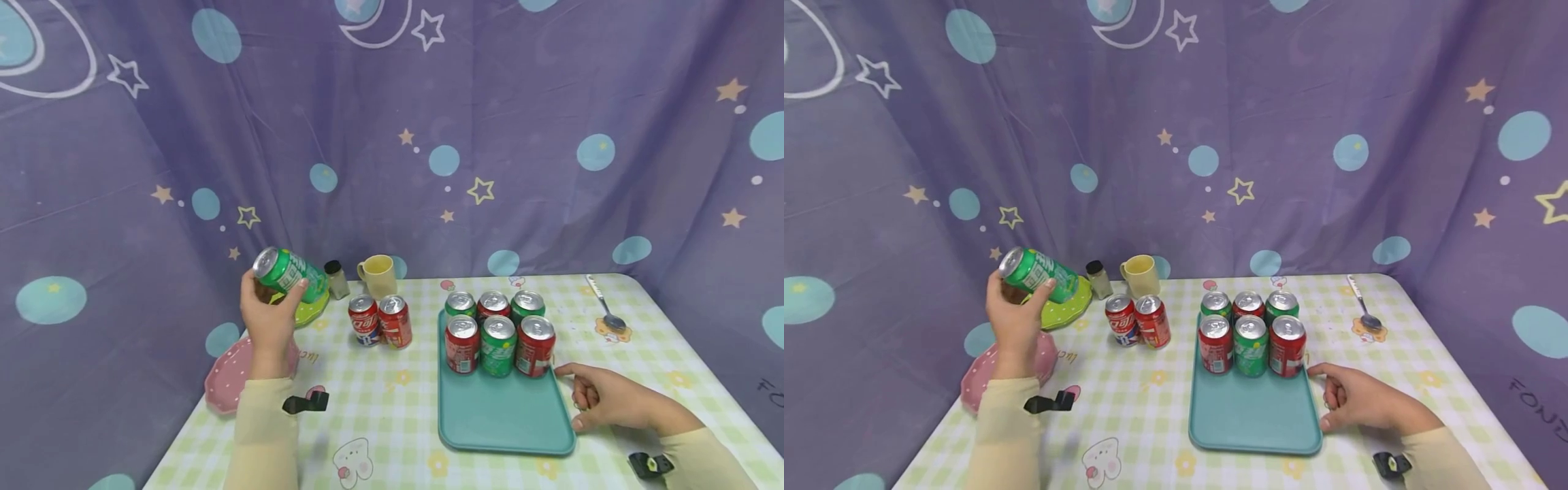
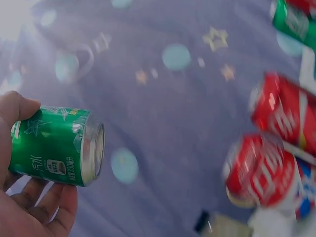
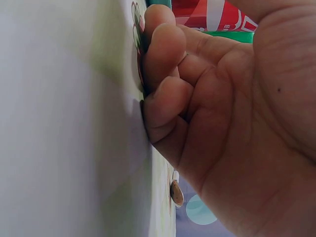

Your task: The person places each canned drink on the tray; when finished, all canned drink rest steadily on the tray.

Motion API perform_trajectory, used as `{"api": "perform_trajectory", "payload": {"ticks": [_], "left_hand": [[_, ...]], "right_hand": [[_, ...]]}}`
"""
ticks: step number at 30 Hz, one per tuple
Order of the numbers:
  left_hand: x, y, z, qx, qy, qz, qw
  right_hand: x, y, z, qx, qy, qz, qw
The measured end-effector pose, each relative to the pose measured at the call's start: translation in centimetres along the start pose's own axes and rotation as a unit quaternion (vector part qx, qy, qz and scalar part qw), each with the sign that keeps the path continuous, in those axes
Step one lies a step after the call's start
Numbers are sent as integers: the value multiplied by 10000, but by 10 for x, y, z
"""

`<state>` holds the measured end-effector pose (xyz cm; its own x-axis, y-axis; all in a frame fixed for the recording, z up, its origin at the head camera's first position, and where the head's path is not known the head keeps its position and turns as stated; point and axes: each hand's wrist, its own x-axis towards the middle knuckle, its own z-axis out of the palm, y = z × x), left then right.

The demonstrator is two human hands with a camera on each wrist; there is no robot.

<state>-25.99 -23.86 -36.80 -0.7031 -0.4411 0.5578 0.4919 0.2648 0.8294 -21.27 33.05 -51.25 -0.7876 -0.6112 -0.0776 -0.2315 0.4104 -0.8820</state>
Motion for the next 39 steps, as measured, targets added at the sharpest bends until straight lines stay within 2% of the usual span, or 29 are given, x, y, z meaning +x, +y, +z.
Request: {"api": "perform_trajectory", "payload": {"ticks": [4,7,11,16,22,26,32,35,39], "left_hand": [[-11,29,9,-403,-296,44,9987],[-20,45,15,-574,-569,250,9964],[-31,57,26,-667,-909,617,9917],[-48,65,44,-740,-1518,762,9827],[-75,67,70,-611,-2371,791,9663],[-94,63,89,-427,-2802,619,9570],[-124,56,119,-333,-3442,410,9374],[-139,49,134,-226,-3740,200,9269],[-158,37,153,-254,-4187,-212,9075]], "right_hand": [[-1,0,0,-2,-4,-64,10000],[-1,0,0,-23,-9,-122,9999],[0,0,0,-65,23,-102,9999],[0,2,0,-52,40,-33,10000],[0,5,0,-115,55,26,9999],[0,5,0,-86,61,58,9999],[1,3,1,-36,66,86,9999],[0,1,0,-49,81,75,9999],[0,-1,1,-92,92,29,9999]]}}
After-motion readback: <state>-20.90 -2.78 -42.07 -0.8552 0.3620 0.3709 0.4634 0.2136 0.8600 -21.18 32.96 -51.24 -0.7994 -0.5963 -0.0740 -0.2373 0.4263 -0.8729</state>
